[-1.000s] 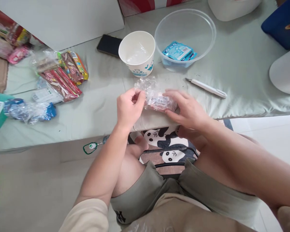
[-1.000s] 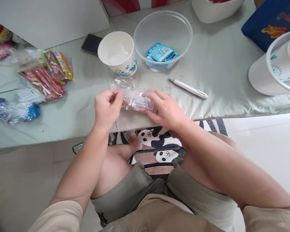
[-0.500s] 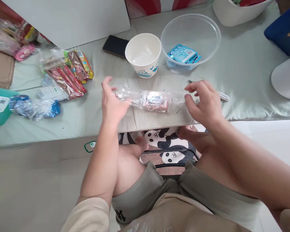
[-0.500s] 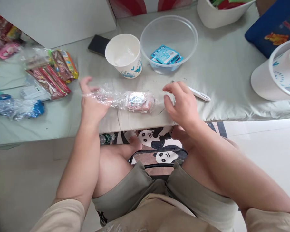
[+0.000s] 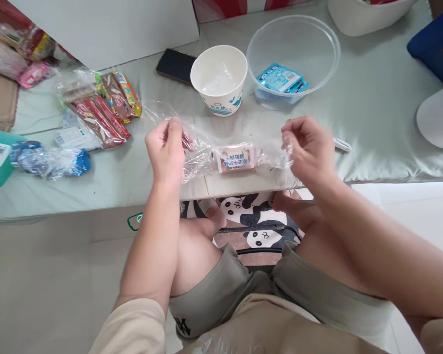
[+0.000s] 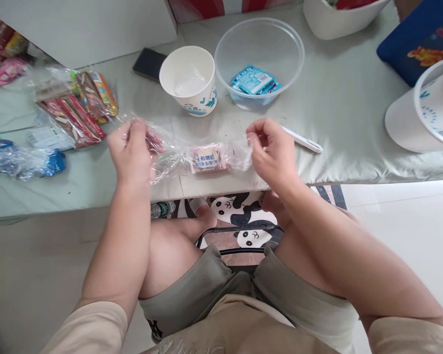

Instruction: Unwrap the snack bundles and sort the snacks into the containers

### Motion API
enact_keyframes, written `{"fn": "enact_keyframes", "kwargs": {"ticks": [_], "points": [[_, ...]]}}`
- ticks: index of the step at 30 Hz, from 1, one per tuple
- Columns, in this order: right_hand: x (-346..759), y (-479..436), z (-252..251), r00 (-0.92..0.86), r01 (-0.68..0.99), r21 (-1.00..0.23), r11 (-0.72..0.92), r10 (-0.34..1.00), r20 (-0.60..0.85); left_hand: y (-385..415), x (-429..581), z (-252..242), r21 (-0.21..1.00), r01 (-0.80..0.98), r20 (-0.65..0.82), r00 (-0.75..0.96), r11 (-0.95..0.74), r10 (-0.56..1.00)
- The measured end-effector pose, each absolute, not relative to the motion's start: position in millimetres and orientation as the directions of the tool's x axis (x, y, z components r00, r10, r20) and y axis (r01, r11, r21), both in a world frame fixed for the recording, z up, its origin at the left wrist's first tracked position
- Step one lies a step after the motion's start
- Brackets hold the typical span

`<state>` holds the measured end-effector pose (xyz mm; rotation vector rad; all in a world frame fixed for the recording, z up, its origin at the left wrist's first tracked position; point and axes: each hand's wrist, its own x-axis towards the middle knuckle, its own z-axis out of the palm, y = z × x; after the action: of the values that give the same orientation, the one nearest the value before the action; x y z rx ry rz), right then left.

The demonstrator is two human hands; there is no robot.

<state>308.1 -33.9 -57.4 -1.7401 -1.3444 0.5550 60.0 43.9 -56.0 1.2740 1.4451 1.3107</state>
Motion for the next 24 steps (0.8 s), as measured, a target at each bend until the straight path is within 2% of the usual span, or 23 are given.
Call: {"fn": "enact_keyframes", "kwargs": {"ticks": [3,6,7,9,10,12,13,15,17,19,24], "points": [[316,-27,-63,0.431,0.435,-0.888,-0.15,0.901,0.059,55,58,-54,0.978,0.121,-0.126,-0.306,0.169,0.944],[322,-24,-66,0.462,0.364,-0.919,-0.154,0.886,0.034,63,53,-58,0.948,0.139,-0.217,-0.369,0.285,0.904],[322,-24,-65,0.471,0.381,-0.915,-0.131,0.879,0.07,65,52,-61,0.943,0.158,-0.22,-0.369,0.294,0.903],[319,-29,-62,0.471,0.501,-0.865,-0.032,0.848,0.242,68,48,-66,0.94,0.2,-0.192,-0.356,0.275,0.914],[316,-33,-60,0.413,0.587,-0.809,0.043,0.843,0.344,69,47,-69,0.942,0.221,-0.166,-0.346,0.253,0.923],[309,-40,-56,0.152,0.722,-0.651,0.233,0.865,0.478,70,44,-74,0.945,0.255,-0.118,-0.317,0.204,0.941],[305,-44,-55,-0.012,0.753,-0.574,0.324,0.878,0.479,71,43,-77,0.947,0.264,-0.099,-0.298,0.181,0.949],[299,-49,-55,-0.254,0.772,-0.477,0.42,0.892,0.374,73,41,-81,0.952,0.277,-0.053,-0.274,0.131,0.96],[297,-51,-56,-0.279,0.814,-0.437,0.382,0.918,0.283,74,39,-84,0.953,0.285,-0.02,-0.262,0.097,0.965],[300,-51,-56,-0.226,0.843,-0.432,0.321,0.94,0.257,76,38,-85,0.951,0.295,-0.011,-0.26,0.091,0.966],[306,-56,-55,-0.294,0.77,-0.52,0.37,0.929,0.225,81,33,-91,0.93,0.342,-0.043,-0.264,0.136,0.964]]}}
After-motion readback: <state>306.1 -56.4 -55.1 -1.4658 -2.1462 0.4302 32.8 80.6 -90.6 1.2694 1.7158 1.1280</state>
